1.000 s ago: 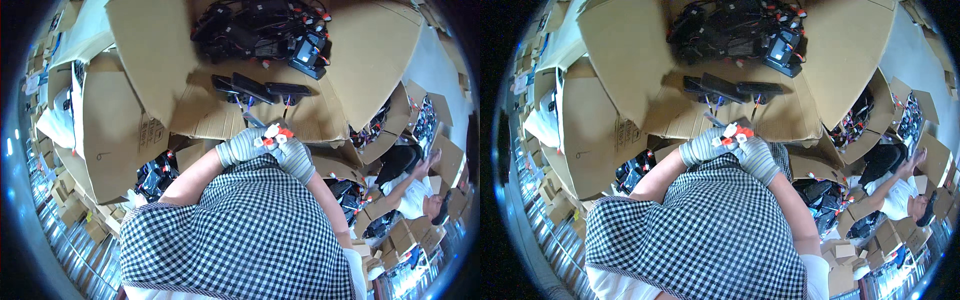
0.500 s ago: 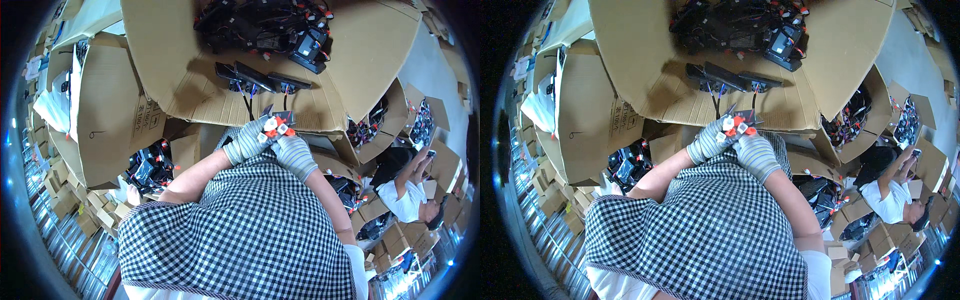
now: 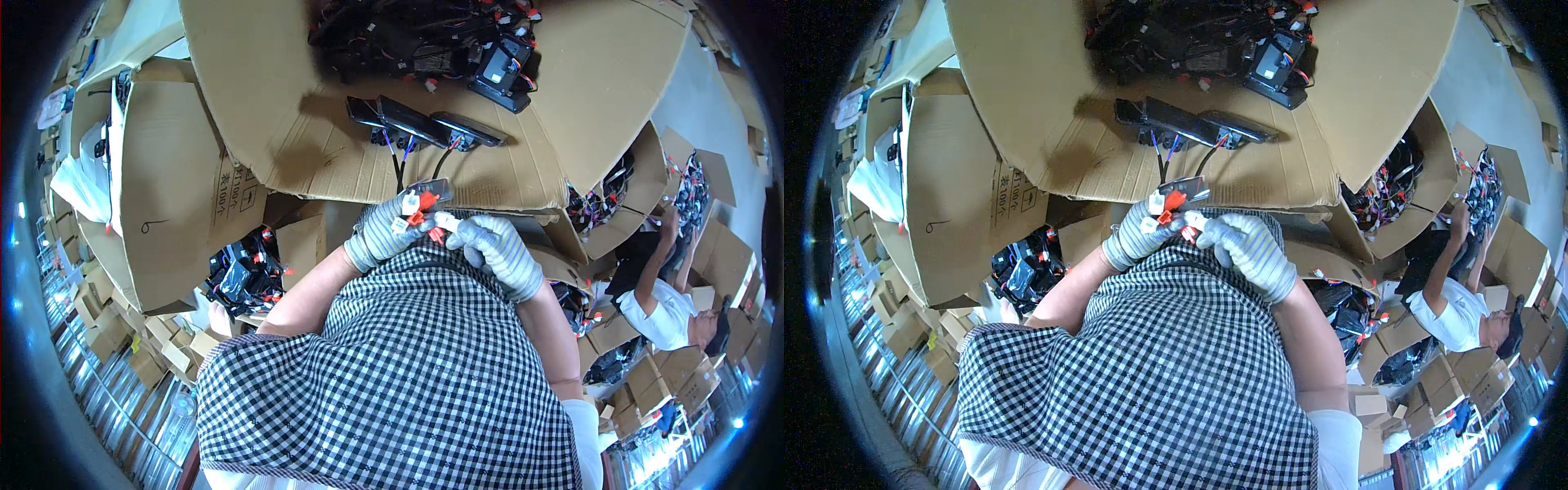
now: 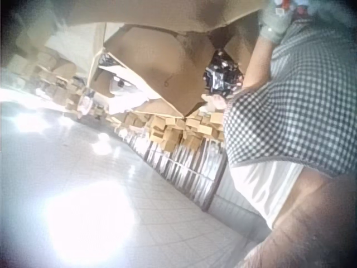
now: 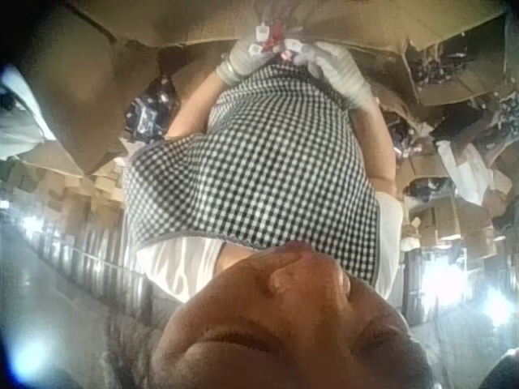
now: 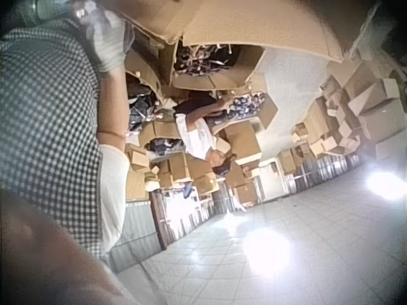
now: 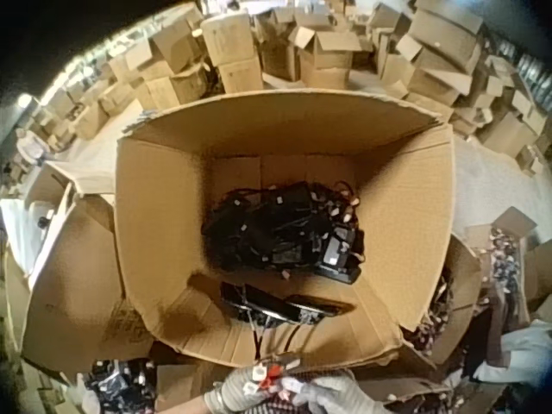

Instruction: The person assembles electronic wire harnesses with digital LCD displays by hand, taking the components from cardboard boxes.

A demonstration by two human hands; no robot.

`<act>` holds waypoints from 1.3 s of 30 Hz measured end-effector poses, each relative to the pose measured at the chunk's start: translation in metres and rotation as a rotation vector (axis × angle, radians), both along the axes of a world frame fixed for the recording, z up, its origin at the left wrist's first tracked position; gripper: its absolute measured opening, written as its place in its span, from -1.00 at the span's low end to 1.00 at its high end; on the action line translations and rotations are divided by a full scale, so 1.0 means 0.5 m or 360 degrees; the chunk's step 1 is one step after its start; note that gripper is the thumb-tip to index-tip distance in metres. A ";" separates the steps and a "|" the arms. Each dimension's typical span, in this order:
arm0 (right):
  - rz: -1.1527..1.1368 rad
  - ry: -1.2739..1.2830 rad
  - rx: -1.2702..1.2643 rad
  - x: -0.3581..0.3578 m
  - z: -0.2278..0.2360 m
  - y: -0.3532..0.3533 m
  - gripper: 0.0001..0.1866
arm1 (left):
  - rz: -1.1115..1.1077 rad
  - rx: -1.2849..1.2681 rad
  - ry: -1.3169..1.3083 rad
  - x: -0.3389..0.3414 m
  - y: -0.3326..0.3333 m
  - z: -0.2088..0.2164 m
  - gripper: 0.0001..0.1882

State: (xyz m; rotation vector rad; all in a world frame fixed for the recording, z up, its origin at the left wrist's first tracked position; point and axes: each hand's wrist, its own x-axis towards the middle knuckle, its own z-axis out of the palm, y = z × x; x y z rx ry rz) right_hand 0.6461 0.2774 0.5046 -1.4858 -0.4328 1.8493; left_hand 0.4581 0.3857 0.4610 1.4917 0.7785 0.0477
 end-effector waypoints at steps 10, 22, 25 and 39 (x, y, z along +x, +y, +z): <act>0.0104 0.0230 0.0022 -0.016 -0.067 0.018 -0.70 | 0.0118 -0.0156 -0.0004 -0.055 -0.012 -0.039 -0.44; 0.0004 0.0722 -0.0092 -0.016 -0.092 0.040 -0.73 | 0.0053 0.0449 0.0119 -0.052 -0.018 -0.024 -0.67; 0.0318 0.0347 -0.0079 -0.033 -0.095 0.034 -0.71 | -0.0193 0.0555 0.0122 -0.067 -0.045 -0.016 -0.70; 0.1134 0.0300 0.0525 -0.076 -0.147 -0.011 -0.66 | -0.0233 0.0336 0.0297 -0.152 -0.141 0.012 -0.77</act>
